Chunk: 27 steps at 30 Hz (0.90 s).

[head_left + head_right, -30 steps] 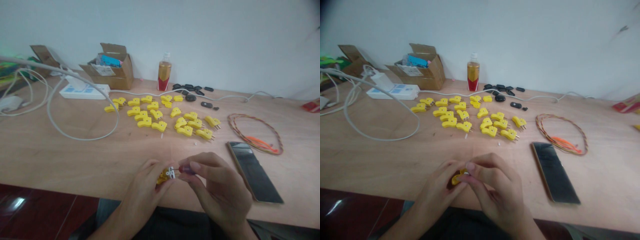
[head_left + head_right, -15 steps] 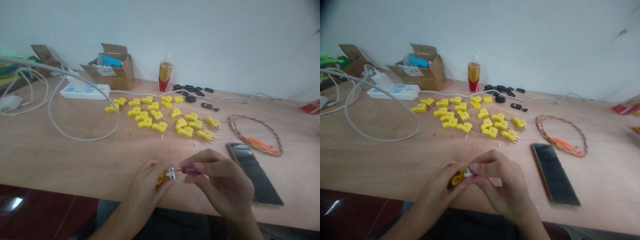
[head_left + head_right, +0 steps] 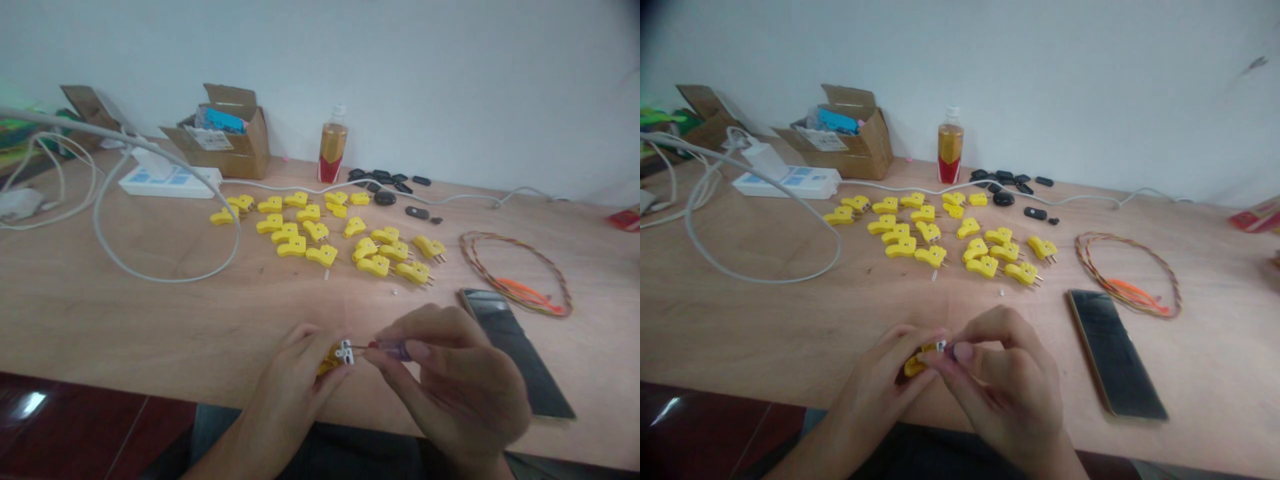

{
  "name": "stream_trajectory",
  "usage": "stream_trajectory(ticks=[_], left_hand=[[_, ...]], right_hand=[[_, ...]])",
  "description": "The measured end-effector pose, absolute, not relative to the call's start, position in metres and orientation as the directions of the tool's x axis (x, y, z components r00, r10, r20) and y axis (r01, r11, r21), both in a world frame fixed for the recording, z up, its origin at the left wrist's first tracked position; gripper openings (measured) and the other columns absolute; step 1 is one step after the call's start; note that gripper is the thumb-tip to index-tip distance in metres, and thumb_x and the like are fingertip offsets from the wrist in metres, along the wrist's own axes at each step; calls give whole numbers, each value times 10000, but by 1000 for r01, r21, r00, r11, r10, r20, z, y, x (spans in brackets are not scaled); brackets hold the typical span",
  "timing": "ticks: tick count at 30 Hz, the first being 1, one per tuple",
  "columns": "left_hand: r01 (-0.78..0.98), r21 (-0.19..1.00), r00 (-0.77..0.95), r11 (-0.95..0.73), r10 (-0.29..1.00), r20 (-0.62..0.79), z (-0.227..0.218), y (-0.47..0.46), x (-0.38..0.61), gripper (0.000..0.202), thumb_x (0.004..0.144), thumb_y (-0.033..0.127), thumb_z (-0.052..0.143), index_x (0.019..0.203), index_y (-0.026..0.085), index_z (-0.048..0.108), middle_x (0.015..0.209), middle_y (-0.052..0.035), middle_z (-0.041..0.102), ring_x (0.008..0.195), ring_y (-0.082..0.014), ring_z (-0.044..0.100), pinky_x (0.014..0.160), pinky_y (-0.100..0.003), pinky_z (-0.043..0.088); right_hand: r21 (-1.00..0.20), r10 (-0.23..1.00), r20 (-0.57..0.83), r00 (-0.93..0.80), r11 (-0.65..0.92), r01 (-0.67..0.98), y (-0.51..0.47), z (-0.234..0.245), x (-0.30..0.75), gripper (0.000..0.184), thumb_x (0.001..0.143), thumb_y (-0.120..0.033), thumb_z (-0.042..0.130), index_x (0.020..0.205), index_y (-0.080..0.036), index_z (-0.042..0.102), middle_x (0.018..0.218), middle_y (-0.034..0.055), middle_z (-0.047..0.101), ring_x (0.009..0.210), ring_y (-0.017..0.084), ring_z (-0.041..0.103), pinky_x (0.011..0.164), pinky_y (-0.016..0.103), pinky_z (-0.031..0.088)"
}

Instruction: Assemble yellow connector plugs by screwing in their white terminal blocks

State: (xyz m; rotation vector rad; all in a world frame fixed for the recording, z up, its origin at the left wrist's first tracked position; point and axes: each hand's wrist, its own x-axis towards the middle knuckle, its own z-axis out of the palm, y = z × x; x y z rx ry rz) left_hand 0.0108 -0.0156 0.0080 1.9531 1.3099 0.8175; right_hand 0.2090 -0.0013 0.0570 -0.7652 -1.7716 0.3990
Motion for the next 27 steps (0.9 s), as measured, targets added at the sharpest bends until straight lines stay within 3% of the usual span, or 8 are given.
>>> stream_trajectory(ticks=[3,6,11,14,16,19,22,27], left_hand=[[534,790,303,-301,941,153,6,-17,11,378,891,46,759,1204,253,714,1085,-52,767,989,-241,736,859,-362,631],[511,800,315,-313,935,164,7,-16,11,346,888,16,732,1134,260,721,1057,-27,774,974,-224,729,849,-331,623],[510,790,332,-339,925,183,8,-16,10,304,870,44,782,1107,227,727,1034,-40,788,973,-240,736,837,-341,621],[517,793,317,-322,933,172,8,-16,11,330,858,22,785,1115,221,730,1052,-47,784,981,-236,740,840,-336,624],[509,801,312,-314,935,169,8,-17,11,336,853,5,776,1106,222,731,1042,-39,785,972,-228,742,837,-326,626],[507,801,310,-318,935,175,7,-16,11,325,856,14,772,1092,234,737,1028,-30,793,963,-229,746,834,-331,632],[522,790,310,-322,934,176,6,-16,11,306,870,41,770,1099,242,741,1027,-33,788,965,-236,745,831,-344,635],[525,781,316,-340,929,191,8,-16,11,453,856,30,788,1241,255,710,1065,-42,778,981,-238,736,848,-353,634]], right_hand=[[-565,664,708,-241,737,370,-3,60,213,348,850,-91,813,1116,-270,677,1080,65,792,891,235,810,671,339,704],[-615,707,623,-334,707,349,-7,60,216,350,916,-68,710,1204,-260,655,1223,105,800,1007,265,819,770,385,716],[-608,694,682,-229,713,350,-8,60,216,387,790,-63,880,1022,-285,665,942,1,779,760,179,795,571,242,664],[-599,709,653,-266,698,391,-11,61,218,275,866,-147,827,1068,-267,685,1151,78,780,1012,264,802,720,345,714],[-643,732,605,-312,681,351,-13,61,219,256,930,-105,730,1128,-252,662,1266,108,769,1103,280,789,800,391,722],[-674,737,609,-291,675,300,-13,59,219,333,904,-21,738,1099,-269,631,1113,45,810,907,207,819,699,306,717],[-628,719,663,-206,685,369,-9,57,220,357,838,-41,834,1008,-288,640,965,-12,783,744,160,783,569,238,666],[-679,740,614,-275,673,293,-7,58,223,342,916,-41,725,1162,-255,621,1228,96,780,1066,265,798,782,381,719]])
